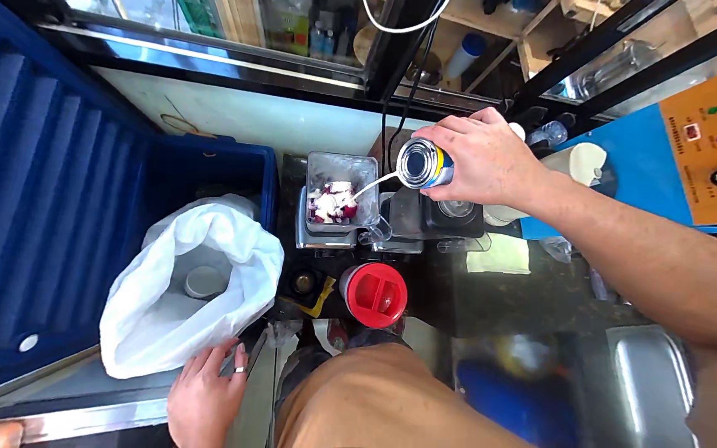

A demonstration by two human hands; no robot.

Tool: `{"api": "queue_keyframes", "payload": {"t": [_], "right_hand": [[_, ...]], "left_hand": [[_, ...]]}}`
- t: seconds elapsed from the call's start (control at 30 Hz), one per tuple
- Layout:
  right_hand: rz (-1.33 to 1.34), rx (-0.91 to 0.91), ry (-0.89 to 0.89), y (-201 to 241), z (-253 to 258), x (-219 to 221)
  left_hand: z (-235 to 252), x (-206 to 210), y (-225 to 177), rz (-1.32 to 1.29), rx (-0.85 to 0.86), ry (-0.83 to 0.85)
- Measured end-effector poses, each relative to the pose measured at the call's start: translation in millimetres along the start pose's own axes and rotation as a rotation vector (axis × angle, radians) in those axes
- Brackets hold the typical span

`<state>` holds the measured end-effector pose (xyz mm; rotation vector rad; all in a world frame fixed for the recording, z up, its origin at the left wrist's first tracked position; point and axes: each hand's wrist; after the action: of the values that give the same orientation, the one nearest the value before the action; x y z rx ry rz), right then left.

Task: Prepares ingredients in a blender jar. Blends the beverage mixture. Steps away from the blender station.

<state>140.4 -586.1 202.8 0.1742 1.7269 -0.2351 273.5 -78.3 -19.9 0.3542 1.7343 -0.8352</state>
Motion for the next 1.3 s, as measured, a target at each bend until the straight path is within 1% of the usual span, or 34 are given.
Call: {"api": "queue_keyframes", "payload": {"t": [0.27, 0.4, 0.6, 0.83, 0.93, 1.13, 1.3], "right_hand": [[-0.014, 0.034, -0.008, -10, 24, -1], [-0.041, 0.031, -0.011, -13, 16, -5], [-0.065, 0.004, 0.0, -5, -3, -4], [-0.05, 0.061, -0.022, -11, 8, -3], [-0.045, 0.059, -0.033, -10, 5, -6], [-0.05, 0.031, 0.016, -1, -8, -8], [-0.03, 0.082, 0.017, -9, 1, -6]], "left_hand": [[-1, 0, 1, -0.008, -0.021, 0.015], [0, 1, 0, -0.003, -0.026, 0.013], [0, 1, 0, 0.003, -0.038, 0.013], [0, 1, -2, -0.003, -0.035, 0.001], [0, 0, -1, -0.001, -0.03, 0.005], [0, 0, -1, -0.003, -0.024, 0.0], [0, 1, -1, -0.004, -0.035, 0.008]]}}
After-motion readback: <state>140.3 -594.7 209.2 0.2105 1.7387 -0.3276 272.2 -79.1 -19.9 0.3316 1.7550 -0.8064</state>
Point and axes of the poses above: each hand's wrist, its own z-axis towards the middle knuckle, its own x-axis out of the palm, y = z × x, and after that the axes turned 7 degrees about y, right-handed
